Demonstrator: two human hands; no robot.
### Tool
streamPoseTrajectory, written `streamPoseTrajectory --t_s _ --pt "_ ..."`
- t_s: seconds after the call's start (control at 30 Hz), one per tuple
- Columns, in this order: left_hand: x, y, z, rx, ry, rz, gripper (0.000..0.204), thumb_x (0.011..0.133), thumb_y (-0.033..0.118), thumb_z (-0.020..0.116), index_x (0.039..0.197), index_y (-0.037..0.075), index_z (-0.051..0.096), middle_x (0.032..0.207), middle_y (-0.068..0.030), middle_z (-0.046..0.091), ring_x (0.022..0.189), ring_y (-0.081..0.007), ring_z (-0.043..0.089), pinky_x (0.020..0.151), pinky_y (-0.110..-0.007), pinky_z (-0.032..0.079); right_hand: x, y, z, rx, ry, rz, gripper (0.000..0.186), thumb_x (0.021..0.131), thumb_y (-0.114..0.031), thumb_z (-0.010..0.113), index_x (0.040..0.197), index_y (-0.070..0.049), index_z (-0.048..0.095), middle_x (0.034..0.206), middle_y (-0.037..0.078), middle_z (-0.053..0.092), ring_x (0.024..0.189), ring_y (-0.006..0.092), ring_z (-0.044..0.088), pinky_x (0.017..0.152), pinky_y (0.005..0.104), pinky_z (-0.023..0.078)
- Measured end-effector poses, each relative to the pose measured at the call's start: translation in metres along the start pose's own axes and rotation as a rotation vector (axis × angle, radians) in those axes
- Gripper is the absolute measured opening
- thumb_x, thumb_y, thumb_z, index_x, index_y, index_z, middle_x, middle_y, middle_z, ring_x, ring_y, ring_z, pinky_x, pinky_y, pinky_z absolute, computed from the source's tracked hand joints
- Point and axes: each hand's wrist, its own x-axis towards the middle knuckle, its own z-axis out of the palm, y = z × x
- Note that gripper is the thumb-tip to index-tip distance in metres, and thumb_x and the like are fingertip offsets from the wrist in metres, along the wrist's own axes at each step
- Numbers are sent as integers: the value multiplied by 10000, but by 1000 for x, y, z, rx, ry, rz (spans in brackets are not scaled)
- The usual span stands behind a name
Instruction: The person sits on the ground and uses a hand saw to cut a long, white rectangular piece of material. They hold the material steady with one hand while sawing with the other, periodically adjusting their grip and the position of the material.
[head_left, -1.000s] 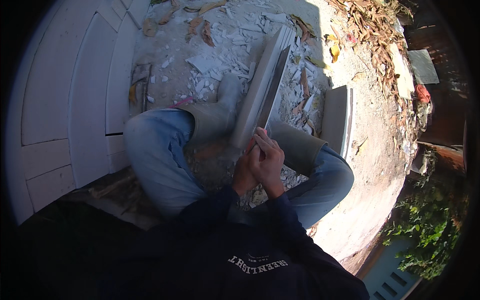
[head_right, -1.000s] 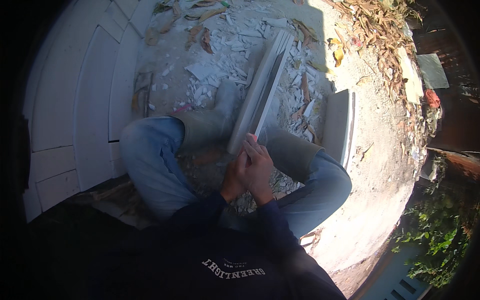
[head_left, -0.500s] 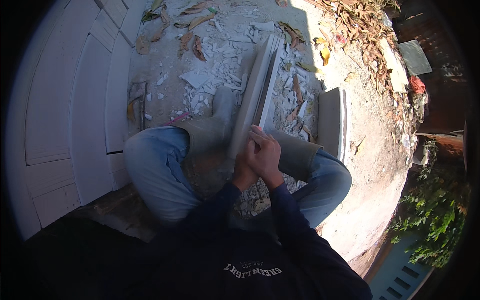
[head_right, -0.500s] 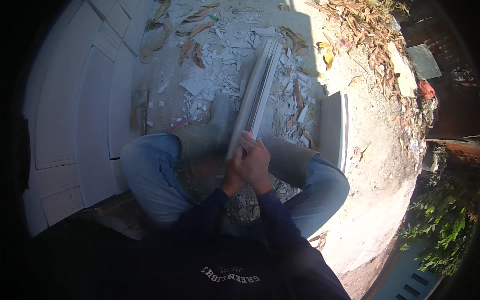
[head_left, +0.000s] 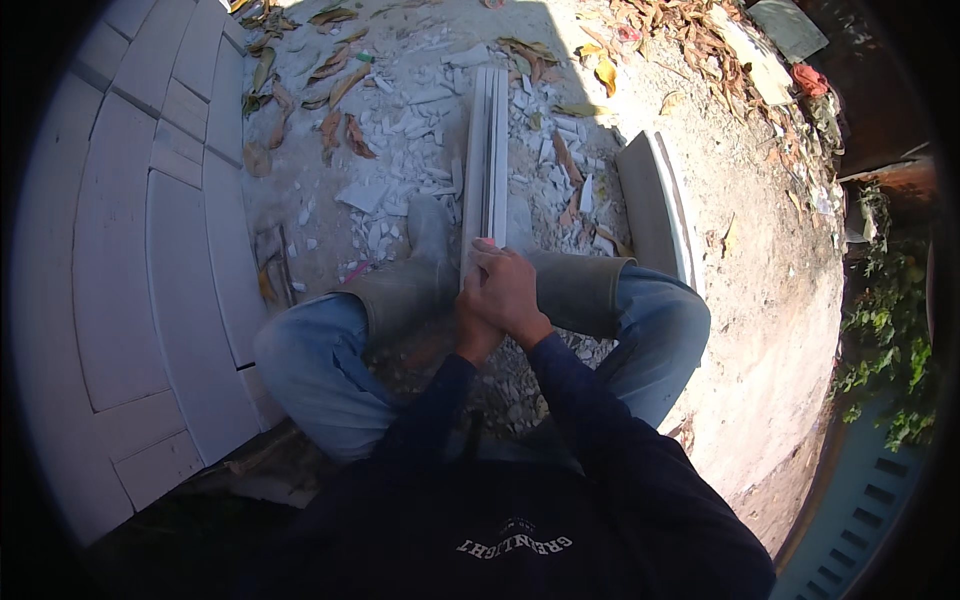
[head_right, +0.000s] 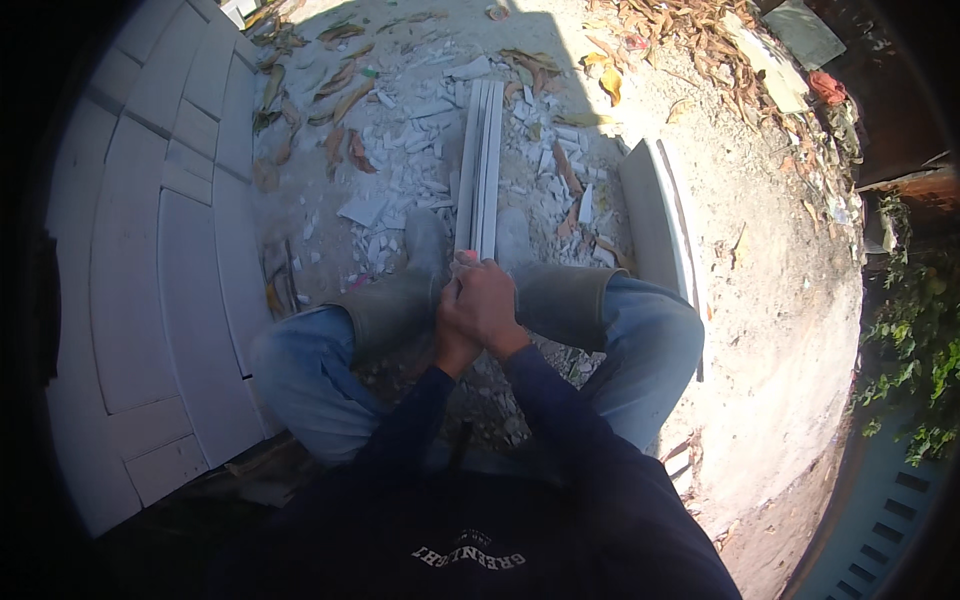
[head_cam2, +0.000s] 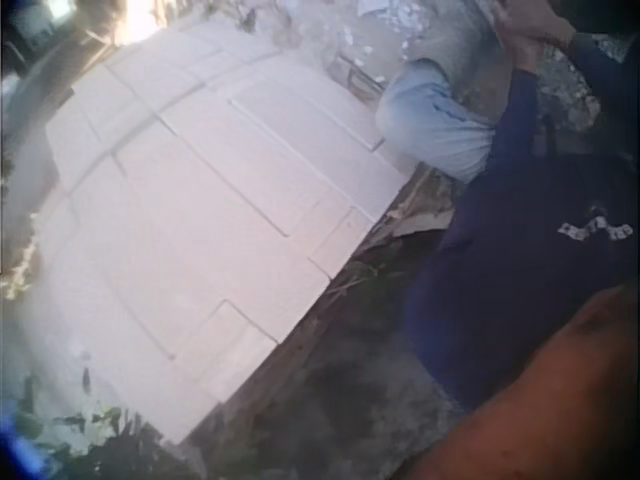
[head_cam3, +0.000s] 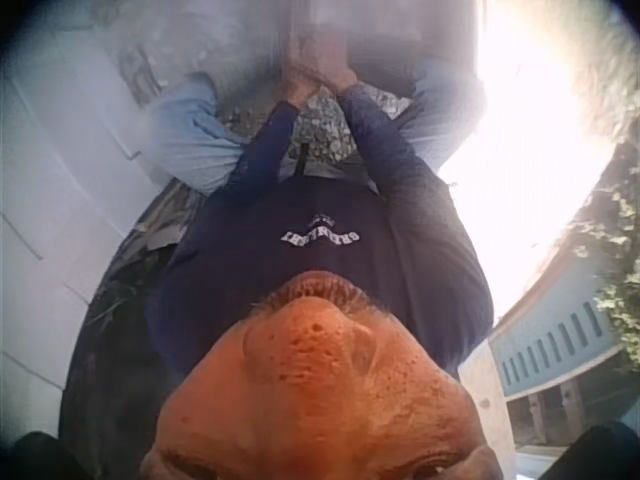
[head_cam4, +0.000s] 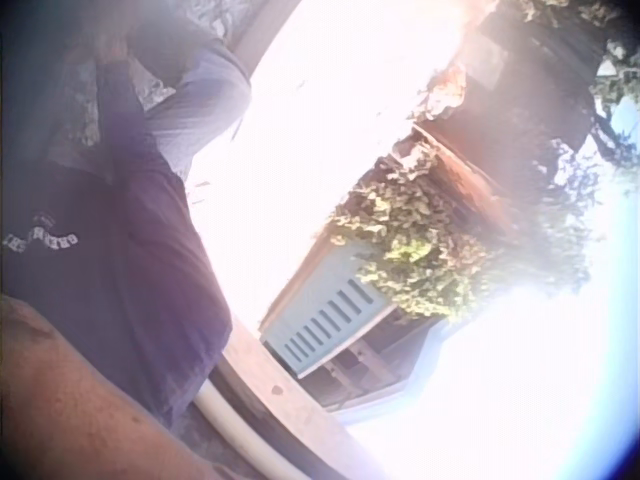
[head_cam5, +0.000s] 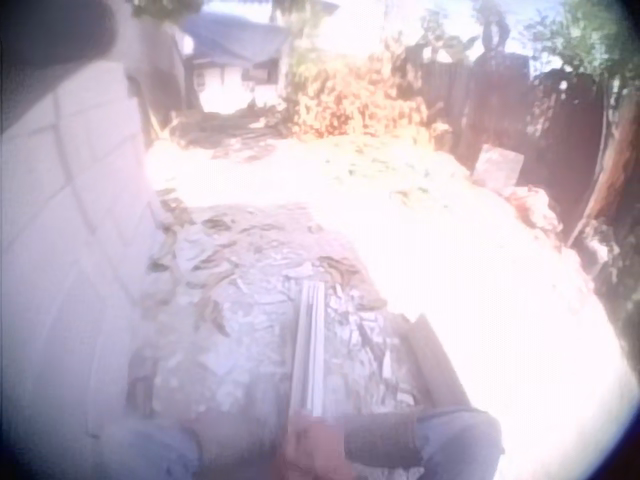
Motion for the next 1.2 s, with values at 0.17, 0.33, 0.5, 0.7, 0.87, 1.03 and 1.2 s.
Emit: streamPoseTrajectory --t_s 0.17,0.33,0.5,0.7,0.87,1.03,1.2 --pt "-20 2 -5 92 -48 -49 686 881 265 740 1453 12 456 1374 -207 593 1303 -333 564 1063 -406 450 -22 0 3 53 96 -54 285 749 -149 631 958 1 754 1085 190 731 886 373 694 829 469 557" --pt "128 45 3 134 52 182 430 859 204 730 1222 22 589 1061 -230 711 1032 -407 679 849 -459 537 119 29 -2 43 90 39 281 779 -151 616 954 15 761 1017 231 717 917 409 691 870 474 545" --pt "41 37 -4 124 21 63 508 864 228 733 1297 35 550 1119 -232 704 1080 -400 671 879 -439 538 41 18 3 57 77 -24 295 784 -131 610 983 17 770 1163 193 721 963 399 709 940 442 544" --pt "-12 44 -15 64 -46 4 572 862 230 735 1345 15 519 1180 -249 679 1118 -404 652 908 -441 532 -24 2 0 53 79 -17 288 783 -116 609 996 -3 766 1186 171 720 954 376 701 929 440 548" --pt "125 36 12 204 41 108 376 833 219 746 1093 -19 616 1001 -257 704 1002 -448 657 839 -497 529 118 35 -2 -3 52 30 342 794 -144 605 1059 4 763 1134 199 727 1008 387 693 948 435 533" --pt "29 33 0 145 -70 -42 460 864 231 718 1228 -6 565 1067 -250 701 1022 -445 660 854 -504 528 30 17 1 54 66 -45 299 812 -115 596 1011 35 762 1143 207 724 1004 382 712 945 405 545" --pt "-58 46 -26 -4 -27 3 565 896 235 693 1377 23 486 1222 -226 658 1039 -430 669 854 -478 538 -68 -18 -2 97 16 21 288 805 -96 610 1014 22 770 1150 197 728 1034 357 715 960 415 538"
